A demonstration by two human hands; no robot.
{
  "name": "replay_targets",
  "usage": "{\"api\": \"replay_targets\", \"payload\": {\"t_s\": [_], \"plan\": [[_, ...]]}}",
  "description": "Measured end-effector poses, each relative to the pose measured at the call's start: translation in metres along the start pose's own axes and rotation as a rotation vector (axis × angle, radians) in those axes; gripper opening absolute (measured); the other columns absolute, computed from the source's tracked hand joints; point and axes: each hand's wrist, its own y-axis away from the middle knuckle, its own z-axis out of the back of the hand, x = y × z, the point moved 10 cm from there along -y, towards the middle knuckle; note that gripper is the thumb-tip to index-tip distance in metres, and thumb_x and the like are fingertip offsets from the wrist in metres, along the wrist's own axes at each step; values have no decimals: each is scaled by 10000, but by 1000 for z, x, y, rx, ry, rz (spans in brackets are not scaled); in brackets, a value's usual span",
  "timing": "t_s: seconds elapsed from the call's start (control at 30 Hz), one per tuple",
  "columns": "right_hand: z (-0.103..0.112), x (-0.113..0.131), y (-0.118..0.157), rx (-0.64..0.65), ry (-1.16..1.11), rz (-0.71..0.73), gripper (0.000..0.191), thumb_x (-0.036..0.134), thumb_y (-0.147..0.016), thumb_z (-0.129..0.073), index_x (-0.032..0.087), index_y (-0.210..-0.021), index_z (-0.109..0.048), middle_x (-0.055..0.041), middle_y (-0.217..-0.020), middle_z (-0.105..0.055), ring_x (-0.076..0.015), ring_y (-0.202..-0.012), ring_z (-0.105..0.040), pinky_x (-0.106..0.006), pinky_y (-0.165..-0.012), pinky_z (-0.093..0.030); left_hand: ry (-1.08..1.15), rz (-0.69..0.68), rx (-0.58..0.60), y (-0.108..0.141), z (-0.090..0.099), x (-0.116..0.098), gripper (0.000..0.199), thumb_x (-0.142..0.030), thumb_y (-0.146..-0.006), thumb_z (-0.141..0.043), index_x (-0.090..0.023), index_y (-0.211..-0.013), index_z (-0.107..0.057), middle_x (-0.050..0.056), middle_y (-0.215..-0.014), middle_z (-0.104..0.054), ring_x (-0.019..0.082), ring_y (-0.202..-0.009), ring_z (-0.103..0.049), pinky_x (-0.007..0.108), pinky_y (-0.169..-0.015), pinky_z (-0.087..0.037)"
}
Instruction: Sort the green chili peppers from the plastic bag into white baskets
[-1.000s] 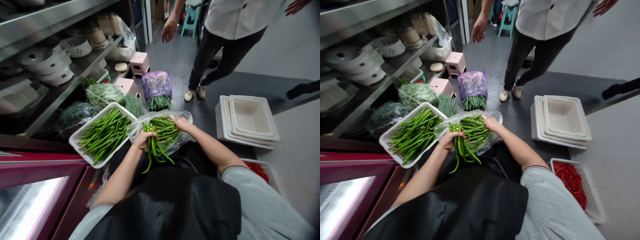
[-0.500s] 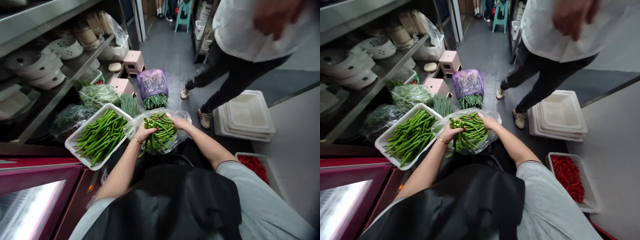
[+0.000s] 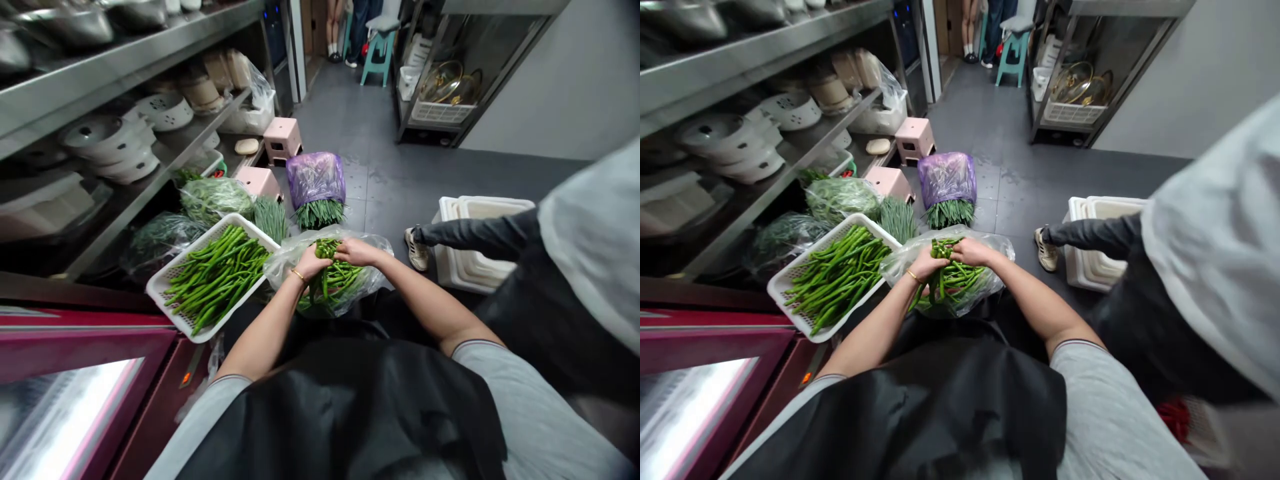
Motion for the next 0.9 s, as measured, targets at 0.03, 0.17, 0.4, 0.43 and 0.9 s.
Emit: {"api": "replay_targets", "payload": {"t_s": [0.03,0.17,0.4,0.43,0.9], "plan": [[2,1,-4,-30,-121,-12,312,305,-951,-460,136,-803,-676,-58,-772,-694,-145,-702,-620,-266,-718,-476,-16,14,52,-2,-8,4,505,-112,-420,-811,-131,-909,-684,39,-821,-704,201,-775,-637,352,-805,-505],[14,-9,-22,-135,-471,-87,363,332,-976,-367,117,-921,-654,-11,-633,-632,-124,-559,-579,-246,-604,-478,-31,26,51,-4,-12,7,331,-124,-436,-811,-124,-729,-658,34,-716,-669,194,-703,-613,360,-780,-500],[0,-58,15,-335,137,-373,443,388,-858,-614,83,-1180,-611,-233,-1202,-613,-324,-1126,-559,-423,-957,-436,212,-11,-111,4,48,-25,236,-215,-488,-788,-117,-673,-680,21,-636,-668,142,-576,-589,281,-612,-510],[-25,-58,17,-219,193,-358,379,359,-833,-650,79,-1088,-650,-245,-1172,-624,-334,-1115,-562,-430,-952,-435,217,-19,-100,6,51,-29,217,-209,-486,-779,-115,-658,-686,17,-617,-662,134,-560,-583,266,-587,-502],[42,35,11,-479,-177,-95,248,427,-860,-551,211,-948,-634,-80,-825,-703,-210,-709,-656,-354,-709,-524,269,-199,-42,53,27,-82,260,-19,-604,-714,-152,-802,-609,-31,-715,-631,111,-690,-599,290,-770,-484]]}}
